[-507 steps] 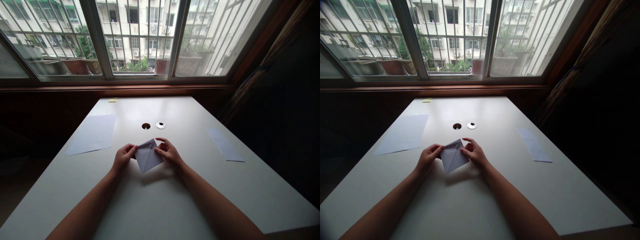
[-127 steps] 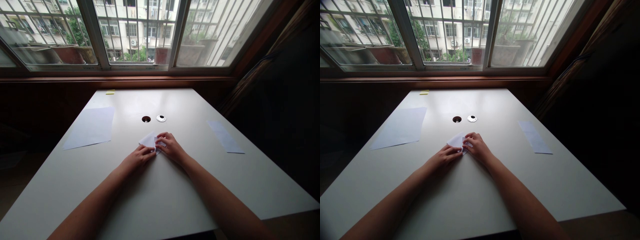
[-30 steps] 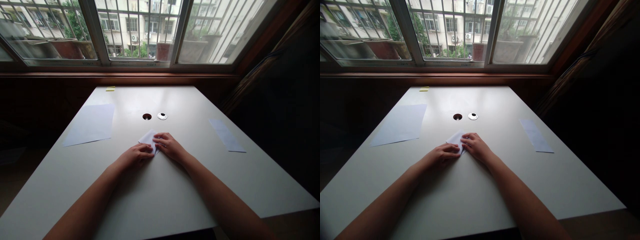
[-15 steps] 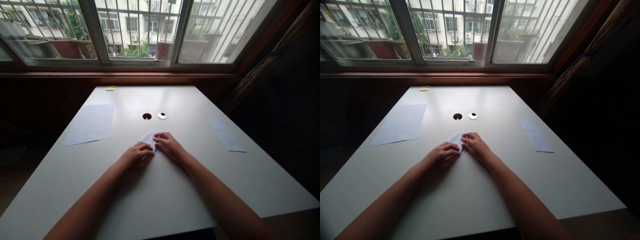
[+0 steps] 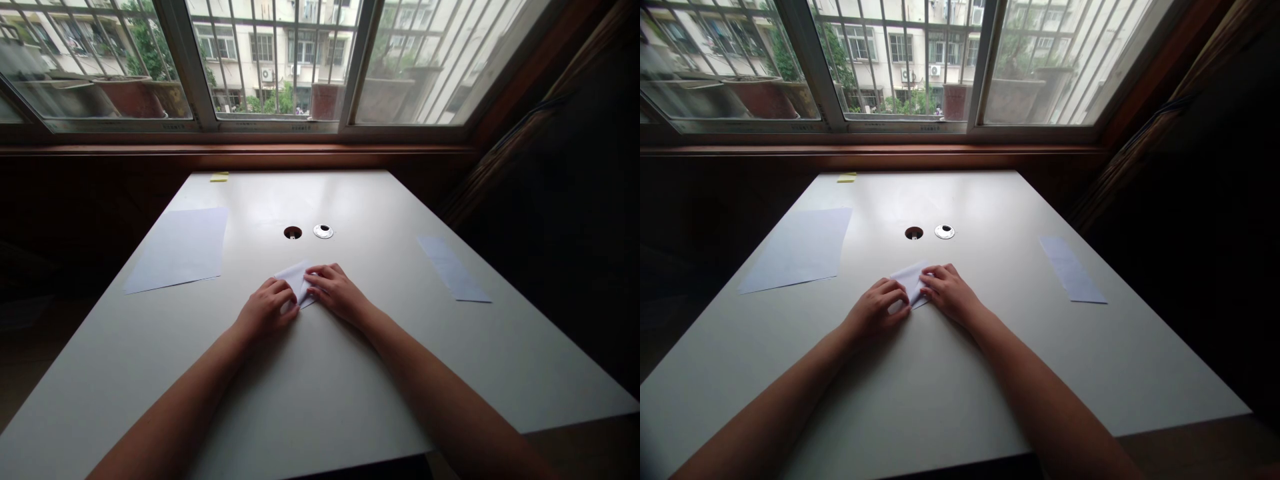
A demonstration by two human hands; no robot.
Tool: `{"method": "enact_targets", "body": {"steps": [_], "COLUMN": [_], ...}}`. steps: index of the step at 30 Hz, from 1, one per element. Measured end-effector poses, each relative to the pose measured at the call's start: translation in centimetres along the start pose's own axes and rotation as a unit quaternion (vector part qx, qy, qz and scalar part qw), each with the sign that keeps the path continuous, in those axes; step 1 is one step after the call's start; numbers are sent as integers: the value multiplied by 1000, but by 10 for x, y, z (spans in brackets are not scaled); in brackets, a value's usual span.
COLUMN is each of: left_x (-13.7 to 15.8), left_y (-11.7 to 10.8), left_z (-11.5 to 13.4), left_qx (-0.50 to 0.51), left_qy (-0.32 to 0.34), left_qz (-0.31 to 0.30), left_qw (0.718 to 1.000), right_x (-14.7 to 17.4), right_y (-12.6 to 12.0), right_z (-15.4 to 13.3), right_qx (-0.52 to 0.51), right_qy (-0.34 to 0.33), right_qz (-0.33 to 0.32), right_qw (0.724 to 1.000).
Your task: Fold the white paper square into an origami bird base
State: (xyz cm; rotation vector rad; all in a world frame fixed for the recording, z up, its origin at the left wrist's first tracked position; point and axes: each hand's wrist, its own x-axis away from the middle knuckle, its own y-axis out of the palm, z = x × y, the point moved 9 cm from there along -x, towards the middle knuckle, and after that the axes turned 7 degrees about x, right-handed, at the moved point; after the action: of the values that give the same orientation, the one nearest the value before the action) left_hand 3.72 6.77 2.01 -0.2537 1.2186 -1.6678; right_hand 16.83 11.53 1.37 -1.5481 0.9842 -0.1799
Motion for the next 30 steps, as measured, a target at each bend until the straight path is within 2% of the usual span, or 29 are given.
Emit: {"method": "enact_targets", "body": {"steps": [10, 14, 17, 22, 30], "left_x": [1, 2, 2, 2, 4], "left_y": [-3, -3, -2, -1, -1], "left_z": [-5, -7, -7, -8, -10], "left_qx": [22, 33, 42, 43, 52], "left_qy": [-12, -15, -10, -10, -9], "left_qz": [33, 26, 23, 19, 33], "left_qw": [999, 999, 999, 999, 998], "right_x": [2, 2, 1, -1, -1], "right_y": [-2, -11, -15, -9, -3], "right_z": [-1, -4, -11, -19, -13], "right_qx": [16, 26, 8, -42, -60], "right_qy": [3, 2, -27, -70, -42], "right_qz": [-2, 41, 57, 21, -4], "right_qw": [1000, 999, 998, 996, 997]}}
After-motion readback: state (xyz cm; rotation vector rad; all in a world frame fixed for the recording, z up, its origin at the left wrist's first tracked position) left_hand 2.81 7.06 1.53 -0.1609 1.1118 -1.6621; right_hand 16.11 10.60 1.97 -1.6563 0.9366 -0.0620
